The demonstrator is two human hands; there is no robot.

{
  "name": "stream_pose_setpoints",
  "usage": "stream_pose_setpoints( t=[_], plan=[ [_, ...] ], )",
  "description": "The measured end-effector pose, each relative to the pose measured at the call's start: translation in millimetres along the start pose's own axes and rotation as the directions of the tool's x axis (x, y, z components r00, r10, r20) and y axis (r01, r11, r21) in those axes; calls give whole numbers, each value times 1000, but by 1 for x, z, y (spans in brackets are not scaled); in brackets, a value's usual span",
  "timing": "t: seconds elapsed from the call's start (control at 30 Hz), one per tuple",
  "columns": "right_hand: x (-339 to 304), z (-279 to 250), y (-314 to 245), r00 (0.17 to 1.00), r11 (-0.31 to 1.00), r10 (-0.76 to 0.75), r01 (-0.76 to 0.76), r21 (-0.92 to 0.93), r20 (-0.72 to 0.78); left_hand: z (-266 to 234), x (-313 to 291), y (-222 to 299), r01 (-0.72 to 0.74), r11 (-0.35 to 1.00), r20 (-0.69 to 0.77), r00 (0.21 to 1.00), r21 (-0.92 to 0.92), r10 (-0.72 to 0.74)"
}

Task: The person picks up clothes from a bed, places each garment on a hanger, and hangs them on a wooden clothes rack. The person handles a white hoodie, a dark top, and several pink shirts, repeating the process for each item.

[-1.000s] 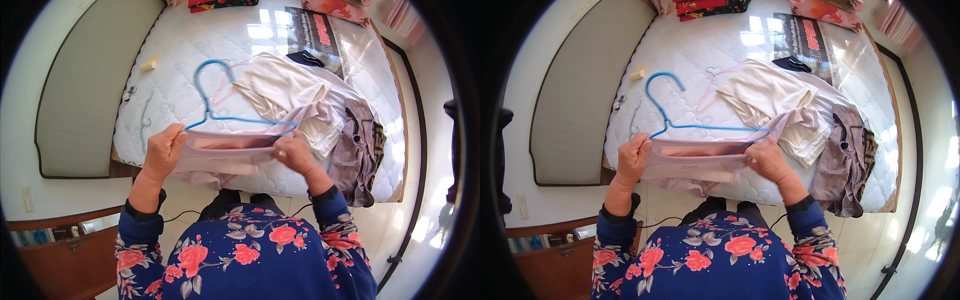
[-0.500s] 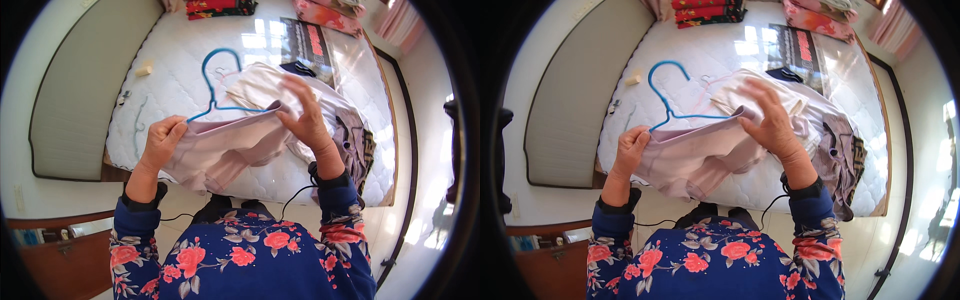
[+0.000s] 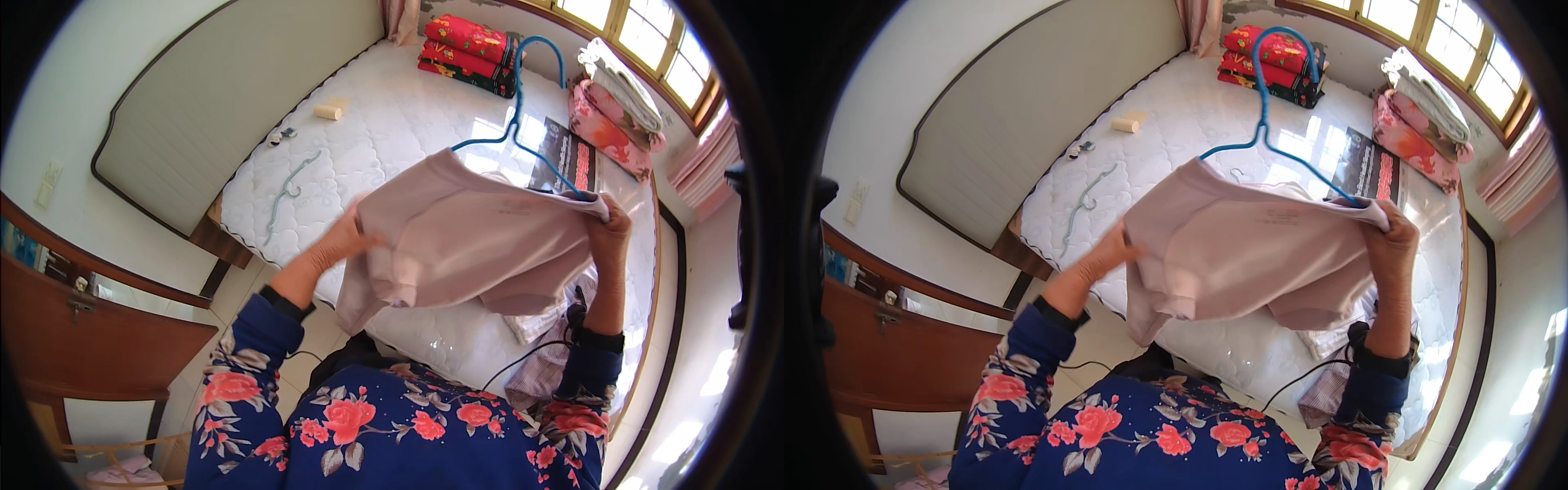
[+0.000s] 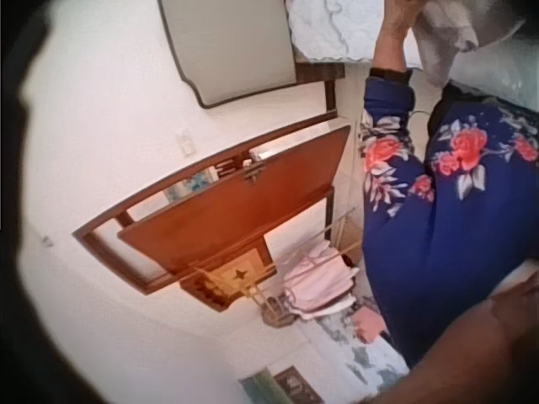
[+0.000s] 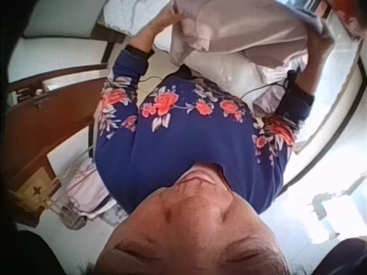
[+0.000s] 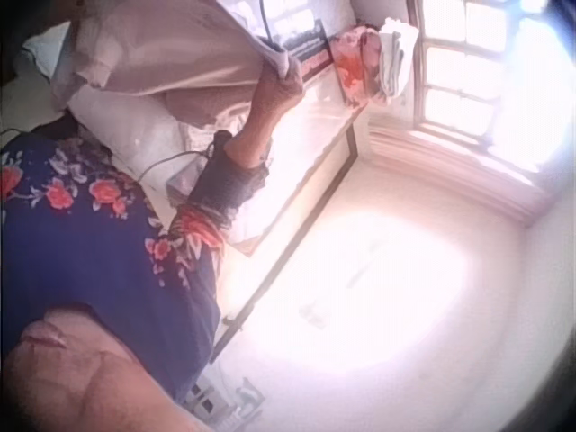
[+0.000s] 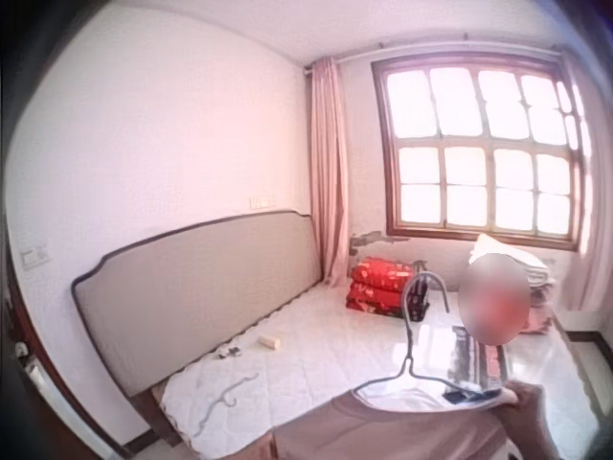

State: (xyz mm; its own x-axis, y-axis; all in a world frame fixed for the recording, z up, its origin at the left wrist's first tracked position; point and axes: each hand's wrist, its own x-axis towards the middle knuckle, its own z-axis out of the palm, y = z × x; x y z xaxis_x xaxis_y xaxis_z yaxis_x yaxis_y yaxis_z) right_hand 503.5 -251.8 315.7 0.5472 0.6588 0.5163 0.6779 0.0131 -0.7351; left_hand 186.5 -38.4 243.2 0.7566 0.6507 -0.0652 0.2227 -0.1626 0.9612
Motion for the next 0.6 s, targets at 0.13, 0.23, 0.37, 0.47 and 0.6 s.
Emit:
stream_pose_setpoints(
  t=[0.13,0.23,0.37,0.47,0.6],
  plan=[
    [5,-23,-10,999,998,47,-46,-38,17,31,-20,-36,42,948,17,999,-316,-39],
    [-2,-44,-19,991,996,87,-83,-45,106,19,-21,-34,69,876,-33,995,-477,-97],
    [-29,-54,-35,961,946,262,-238,-219,86,-45,-13,3,-259,958,-156,958,-126,239],
    [-41,-42,-53,978,948,40,27,-318,204,-75,-10,26,-363,924,-133,928,-117,348],
    [-45,-3,-85,997,978,72,-65,-196,26,-89,-15,42,-81,936,-102,987,341,122]
  ],
)
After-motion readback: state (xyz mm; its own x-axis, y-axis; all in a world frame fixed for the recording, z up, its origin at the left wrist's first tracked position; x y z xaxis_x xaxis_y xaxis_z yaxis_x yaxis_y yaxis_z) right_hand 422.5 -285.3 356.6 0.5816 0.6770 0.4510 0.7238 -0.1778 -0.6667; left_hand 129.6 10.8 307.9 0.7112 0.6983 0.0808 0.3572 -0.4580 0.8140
